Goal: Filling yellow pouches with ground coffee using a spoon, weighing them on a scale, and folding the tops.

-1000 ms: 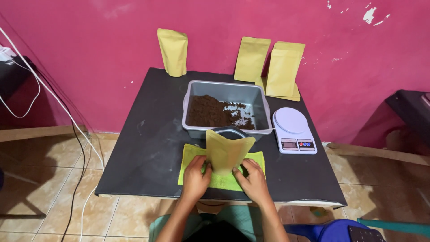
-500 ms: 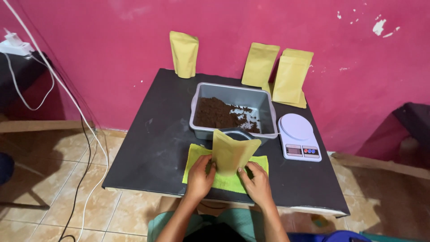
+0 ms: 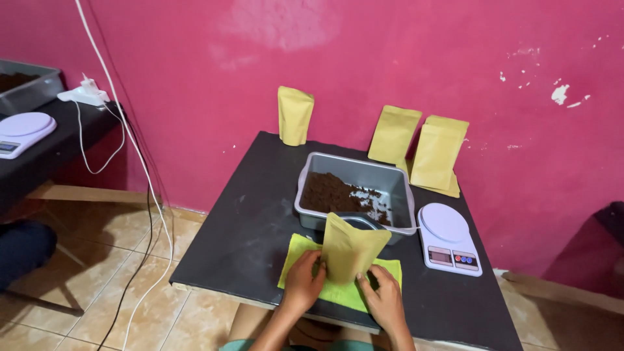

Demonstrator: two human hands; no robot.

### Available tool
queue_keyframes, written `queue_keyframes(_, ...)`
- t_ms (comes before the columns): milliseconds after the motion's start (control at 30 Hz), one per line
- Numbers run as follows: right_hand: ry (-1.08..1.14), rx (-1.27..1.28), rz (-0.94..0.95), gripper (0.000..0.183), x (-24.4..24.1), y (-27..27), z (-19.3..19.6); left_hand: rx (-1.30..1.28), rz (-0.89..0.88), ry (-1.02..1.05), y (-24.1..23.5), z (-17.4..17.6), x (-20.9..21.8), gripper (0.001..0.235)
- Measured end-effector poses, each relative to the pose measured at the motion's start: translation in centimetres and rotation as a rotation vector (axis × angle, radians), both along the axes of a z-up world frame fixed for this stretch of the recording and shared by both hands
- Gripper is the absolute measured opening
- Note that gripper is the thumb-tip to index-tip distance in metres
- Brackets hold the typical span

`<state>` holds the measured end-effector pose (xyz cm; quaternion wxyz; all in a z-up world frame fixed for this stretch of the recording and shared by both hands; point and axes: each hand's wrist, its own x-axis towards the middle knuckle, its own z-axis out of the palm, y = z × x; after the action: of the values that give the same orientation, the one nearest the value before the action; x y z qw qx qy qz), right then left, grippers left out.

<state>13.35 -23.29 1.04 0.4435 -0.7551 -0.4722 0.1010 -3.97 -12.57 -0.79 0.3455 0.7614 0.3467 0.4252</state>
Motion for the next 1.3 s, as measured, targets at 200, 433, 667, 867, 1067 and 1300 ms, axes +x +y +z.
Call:
queue_keyframes(200,-0.012,0.015,-0.008,0.028,0.2,-0.1,-0.7,-0.038,-0.012,0.014,-0.1,0.2,0.0,0.031)
queue_keyframes(433,0.010,-0.004,-0.009,0.029,0.0,-0.2,-0.3,-0.034,-0.018,-0.028,-0.4,1.0,-0.3,0.029)
queue_keyframes(667,0.034,-0.016,-0.016,0.029,-0.1,-0.3,-0.3,-0.057,-0.018,0.010,0.0,-0.2,0.1,0.026)
queue_keyframes(867,-0.040,0.137,0.025,0.018,0.1,0.0,1.4,-0.012,0.011,-0.145,-0.3,2.2,0.3,0.018)
queue_keyframes(1067,-0.129,0.312,0.028,0.024,0.8,-0.7,9.7,0.278,-0.028,-0.248,-1.5,13.6,0.0,0.017)
queue_keyframes(1300,-0.217,0.260,0.030,0.021,3.8,1.1,-1.4,0.274,-0.031,-0.221,-1.2,6.3,-0.3,0.011)
